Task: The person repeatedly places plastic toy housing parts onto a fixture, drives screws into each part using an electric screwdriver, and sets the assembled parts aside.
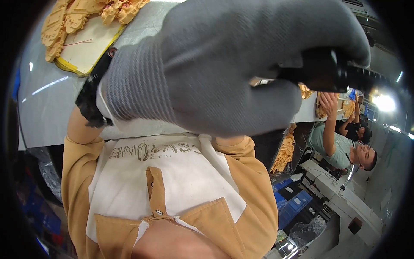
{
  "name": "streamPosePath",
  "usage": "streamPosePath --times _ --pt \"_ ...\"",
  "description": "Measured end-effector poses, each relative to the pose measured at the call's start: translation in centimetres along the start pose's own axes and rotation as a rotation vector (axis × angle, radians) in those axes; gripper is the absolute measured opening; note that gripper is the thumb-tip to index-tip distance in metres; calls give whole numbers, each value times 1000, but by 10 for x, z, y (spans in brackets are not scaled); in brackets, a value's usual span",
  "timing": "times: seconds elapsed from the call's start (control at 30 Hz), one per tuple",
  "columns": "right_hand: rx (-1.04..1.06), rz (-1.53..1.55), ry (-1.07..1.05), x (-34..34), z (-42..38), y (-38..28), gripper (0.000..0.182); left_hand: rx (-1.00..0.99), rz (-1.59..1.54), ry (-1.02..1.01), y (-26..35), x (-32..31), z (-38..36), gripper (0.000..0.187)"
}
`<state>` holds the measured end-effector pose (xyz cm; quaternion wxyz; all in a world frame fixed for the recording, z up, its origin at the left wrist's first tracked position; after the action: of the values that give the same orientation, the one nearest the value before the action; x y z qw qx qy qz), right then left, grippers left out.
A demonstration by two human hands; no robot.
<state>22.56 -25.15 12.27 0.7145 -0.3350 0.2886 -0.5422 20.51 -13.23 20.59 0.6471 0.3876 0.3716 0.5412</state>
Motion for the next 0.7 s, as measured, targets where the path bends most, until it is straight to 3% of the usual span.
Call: streamPosePath --times 0.07,0.1,0.17,0.2,0.23,0.3,0.4,0.6,0.63,0.7 --pt "-1 1 1 0 -1 0 28 24 -40 18 -7 13 0 68" --pt "-3 1 5 0 -2 1 28 38 -60 24 0 -5 39 70" --pt "-11 -5 18 -4 0 -5 28 70 -106 31 -16 19 2 72" --pt "-42 -151 -137 -6 2 -6 52 28 -126 219 -32 27 -9 67" --pt "-45 -150 -138 -5 2 -8 52 -69 121 260 -46 34 -20 45" --pt "-39 -117 -121 -5 2 -9 48 76 712 200 -131 54 -57 59" --pt "-36 -67 -93 -6 -1 -8 44 49 665 185 -140 24 -79 53" --pt "-42 11 -46 -7 -5 -1 35 44 806 61 -158 -2 -88 70" --pt "10 20 -108 -9 -3 -1 44 38 837 46 -159 -2 -89 69" --pt "11 -58 -136 -13 -5 -2 47 34 865 28 -163 -3 -90 69"
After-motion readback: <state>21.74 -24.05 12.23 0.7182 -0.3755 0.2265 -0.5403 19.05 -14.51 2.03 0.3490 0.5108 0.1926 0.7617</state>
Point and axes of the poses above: each hand's wrist, its own z-axis towards the middle knuckle, its own x-axis out of the back of the hand, y = z × x, the point moved 8 cm from there along z, towards the middle knuckle, and after that the axes turned 3 degrees about y, right-handed, at the moved point
